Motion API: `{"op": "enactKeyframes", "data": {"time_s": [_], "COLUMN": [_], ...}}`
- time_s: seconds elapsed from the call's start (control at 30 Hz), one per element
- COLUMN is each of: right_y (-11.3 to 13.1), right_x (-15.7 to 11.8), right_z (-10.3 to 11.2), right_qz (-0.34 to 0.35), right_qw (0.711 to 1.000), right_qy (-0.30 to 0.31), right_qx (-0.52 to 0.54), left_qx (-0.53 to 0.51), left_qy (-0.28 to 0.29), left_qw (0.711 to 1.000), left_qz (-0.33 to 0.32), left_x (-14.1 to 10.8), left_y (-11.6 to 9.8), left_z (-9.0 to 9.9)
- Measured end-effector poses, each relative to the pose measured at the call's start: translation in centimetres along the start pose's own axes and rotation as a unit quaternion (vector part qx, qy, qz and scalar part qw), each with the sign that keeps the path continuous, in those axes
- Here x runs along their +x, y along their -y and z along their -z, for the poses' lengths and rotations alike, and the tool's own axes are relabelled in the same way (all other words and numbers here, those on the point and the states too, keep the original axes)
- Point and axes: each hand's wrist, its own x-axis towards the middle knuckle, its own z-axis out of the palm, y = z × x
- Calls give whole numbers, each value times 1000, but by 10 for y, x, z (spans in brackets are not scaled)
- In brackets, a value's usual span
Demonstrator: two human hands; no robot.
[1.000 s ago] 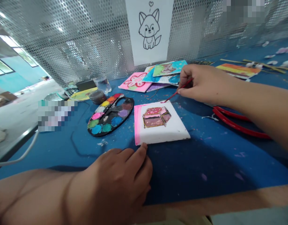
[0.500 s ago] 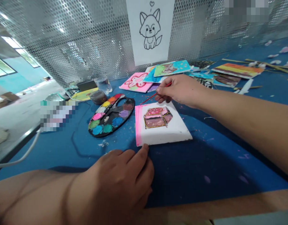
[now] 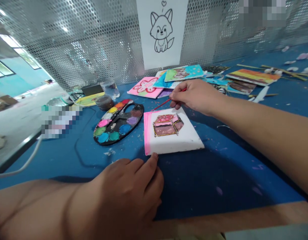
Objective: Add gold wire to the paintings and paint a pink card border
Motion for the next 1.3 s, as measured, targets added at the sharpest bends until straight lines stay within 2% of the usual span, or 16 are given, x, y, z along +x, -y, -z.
{"op": "enactKeyframes", "data": {"time_s": [0.1, 0.2, 0.33, 0.43, 0.5, 0.67, 0.8, 0.93, 1.07, 1.23, 1.3], "right_y": [2, -5, -13, -15, -18, -23, -22, -17, -12, -8, -6], "right_x": [-1, 2, 8, 11, 12, 14, 12, 10, 7, 5, 2], "right_z": [-4, -2, 2, 3, 3, 4, 5, 3, 1, -1, 0], "right_qz": [-15, 10, 23, 29, 41, 50, 48, 71, 66, 70, 56], "right_qw": [999, 996, 998, 995, 994, 996, 991, 992, 983, 991, 985], "right_qy": [27, 63, 33, 61, 81, 50, 103, 74, 149, 88, 147], "right_qx": [-43, -58, -44, -78, -64, -61, -72, -69, -79, -77, -76], "left_qx": [-3, -2, 1, 7, 7, 1, -2, -4, 0, -3, 2], "left_qy": [-7, -2, 8, 20, 19, 13, 26, 40, 34, 41, 44], "left_qw": [1000, 1000, 1000, 1000, 1000, 1000, 1000, 999, 999, 999, 999], "left_qz": [6, -6, -7, 1, -1, -7, -13, -7, -2, -7, -6], "left_x": [-1, -3, -3, -1, 0, -1, -2, -1, 0, 0, 0], "left_y": [-1, -2, -1, -1, -1, -2, -2, -1, -1, 0, 0], "left_z": [-2, -4, -2, -1, -1, -3, -1, 1, 2, 3, 3]}}
